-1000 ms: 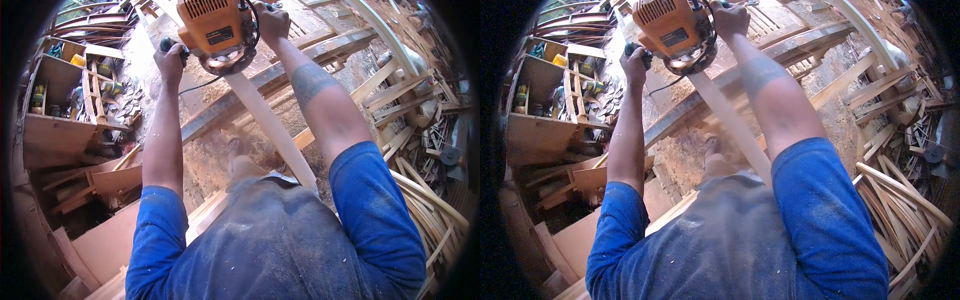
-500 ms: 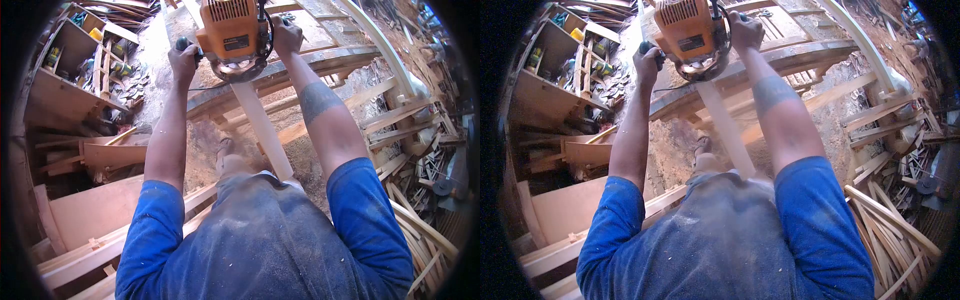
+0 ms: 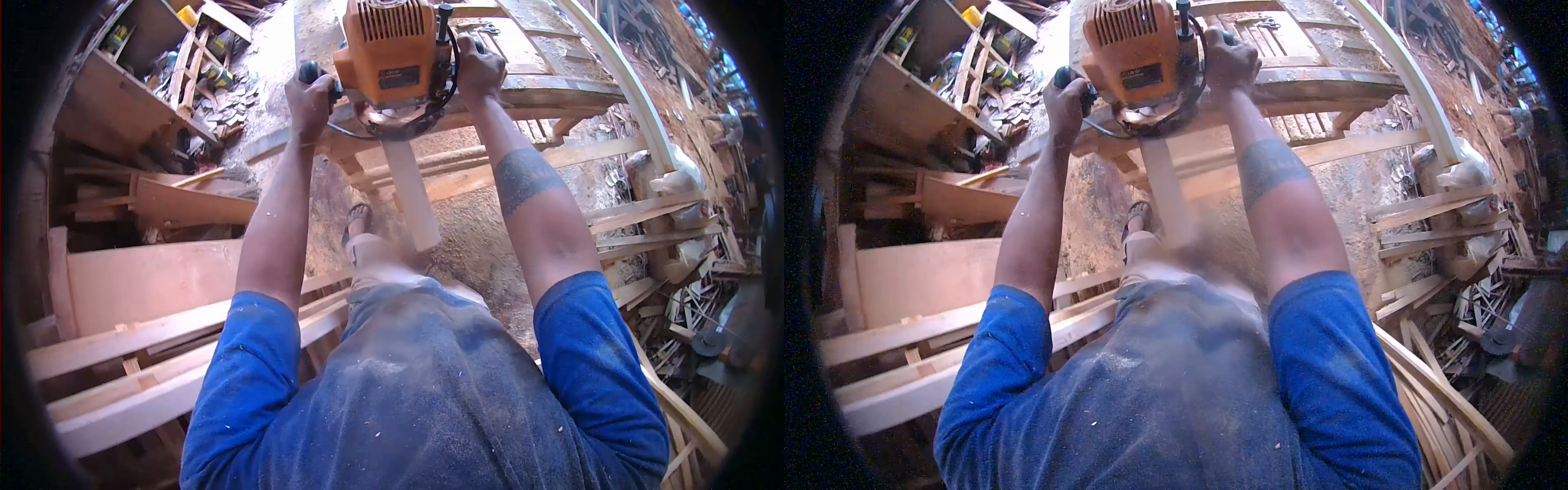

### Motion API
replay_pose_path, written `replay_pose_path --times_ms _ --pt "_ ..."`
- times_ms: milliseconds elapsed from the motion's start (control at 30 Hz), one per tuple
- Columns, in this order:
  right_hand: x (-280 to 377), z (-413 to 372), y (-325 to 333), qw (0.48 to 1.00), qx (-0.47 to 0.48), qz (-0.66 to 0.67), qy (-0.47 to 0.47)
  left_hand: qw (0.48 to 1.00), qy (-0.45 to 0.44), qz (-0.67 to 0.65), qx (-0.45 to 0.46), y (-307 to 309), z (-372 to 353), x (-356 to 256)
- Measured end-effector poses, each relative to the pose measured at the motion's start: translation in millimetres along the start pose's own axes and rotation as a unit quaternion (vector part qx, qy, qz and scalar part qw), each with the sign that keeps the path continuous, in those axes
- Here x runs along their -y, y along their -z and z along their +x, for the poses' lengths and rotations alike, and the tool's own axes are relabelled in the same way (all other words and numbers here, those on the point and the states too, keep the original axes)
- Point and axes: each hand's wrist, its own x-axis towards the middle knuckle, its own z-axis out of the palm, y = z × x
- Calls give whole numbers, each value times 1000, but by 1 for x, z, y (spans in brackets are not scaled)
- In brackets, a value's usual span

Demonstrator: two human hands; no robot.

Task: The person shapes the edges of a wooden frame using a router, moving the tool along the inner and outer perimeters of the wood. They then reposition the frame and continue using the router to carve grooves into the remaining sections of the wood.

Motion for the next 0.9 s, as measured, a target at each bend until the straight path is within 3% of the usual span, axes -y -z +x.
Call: replay_pose_path --times_ms 333,600,667,700,733,800,833,900 --pt "-23 -7 13 999 19 23 23 999 -33 31 -11 1 -45 -6" --pt "-20 -8 21 984 122 130 25 998 -33 45 -28 0 -48 -8" --pt "-18 -7 26 985 128 93 68 999 -17 5 -32 -1 -48 -10" --pt "-27 -3 18 977 138 159 28 999 -14 3 -40 -2 -47 -9" --pt "-33 1 15 980 94 73 158 999 -10 2 -48 -3 -48 -9" --pt "-48 4 13 912 1 -104 397 999 -12 29 -42 -1 -52 -13" --pt "-57 7 11 898 -13 -122 423 998 -15 42 -39 -1 -53 -16" --pt "-67 10 11 922 33 -114 370 998 -16 38 -40 0 -57 -15"
